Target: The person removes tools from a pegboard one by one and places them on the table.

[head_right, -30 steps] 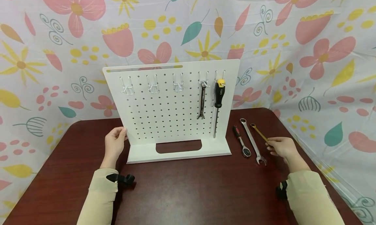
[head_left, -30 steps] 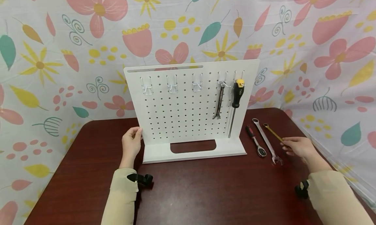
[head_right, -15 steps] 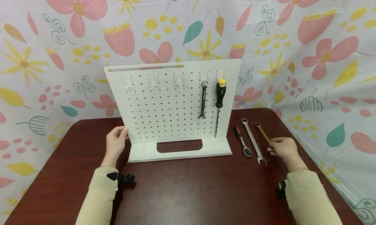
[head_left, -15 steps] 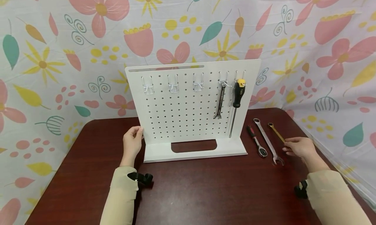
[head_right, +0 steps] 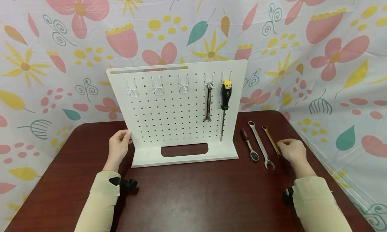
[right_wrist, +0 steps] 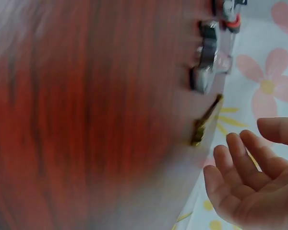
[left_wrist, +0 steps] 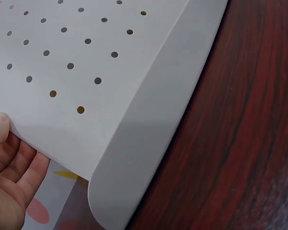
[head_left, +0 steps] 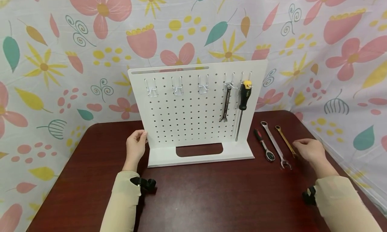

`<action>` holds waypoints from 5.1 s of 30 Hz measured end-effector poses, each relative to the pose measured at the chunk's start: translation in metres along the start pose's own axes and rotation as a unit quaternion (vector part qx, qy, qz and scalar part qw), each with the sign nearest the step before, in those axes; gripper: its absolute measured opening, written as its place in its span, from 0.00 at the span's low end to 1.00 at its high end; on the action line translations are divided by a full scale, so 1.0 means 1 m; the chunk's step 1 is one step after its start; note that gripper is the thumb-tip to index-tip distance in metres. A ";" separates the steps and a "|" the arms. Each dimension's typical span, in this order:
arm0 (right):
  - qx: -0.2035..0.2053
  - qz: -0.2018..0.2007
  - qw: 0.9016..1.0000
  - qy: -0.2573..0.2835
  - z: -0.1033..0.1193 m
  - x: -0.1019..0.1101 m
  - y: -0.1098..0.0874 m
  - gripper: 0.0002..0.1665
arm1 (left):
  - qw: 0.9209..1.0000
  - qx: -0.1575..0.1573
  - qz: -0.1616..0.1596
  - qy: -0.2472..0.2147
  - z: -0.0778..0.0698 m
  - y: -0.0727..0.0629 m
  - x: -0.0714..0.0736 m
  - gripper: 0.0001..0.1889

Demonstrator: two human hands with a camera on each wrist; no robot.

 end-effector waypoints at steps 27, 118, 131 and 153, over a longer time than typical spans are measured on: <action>0.125 0.070 0.984 0.102 0.109 -0.059 -0.029 0.28 | 0.997 -0.016 0.056 0.045 -0.012 0.005 0.009 0.13; 0.247 0.053 0.889 0.382 0.214 -0.092 -0.092 0.12 | 0.998 -0.047 -0.004 0.036 -0.062 0.018 0.033 0.17; 0.254 0.047 0.855 0.449 0.187 -0.063 -0.092 0.11 | 0.997 -0.069 -0.017 0.011 -0.057 0.021 0.033 0.16; 0.216 0.034 0.842 0.493 0.129 -0.019 -0.090 0.14 | 0.998 -0.050 -0.008 0.035 -0.061 0.021 0.034 0.15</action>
Point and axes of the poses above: each hand's wrist, its own y-axis towards the middle knuckle, its own x-axis out of the back of the hand, z = x × y, the point moved 6 cm from there along y, towards the middle knuckle, and after that the axes turned 13 degrees about y, right-handed, at the moved point
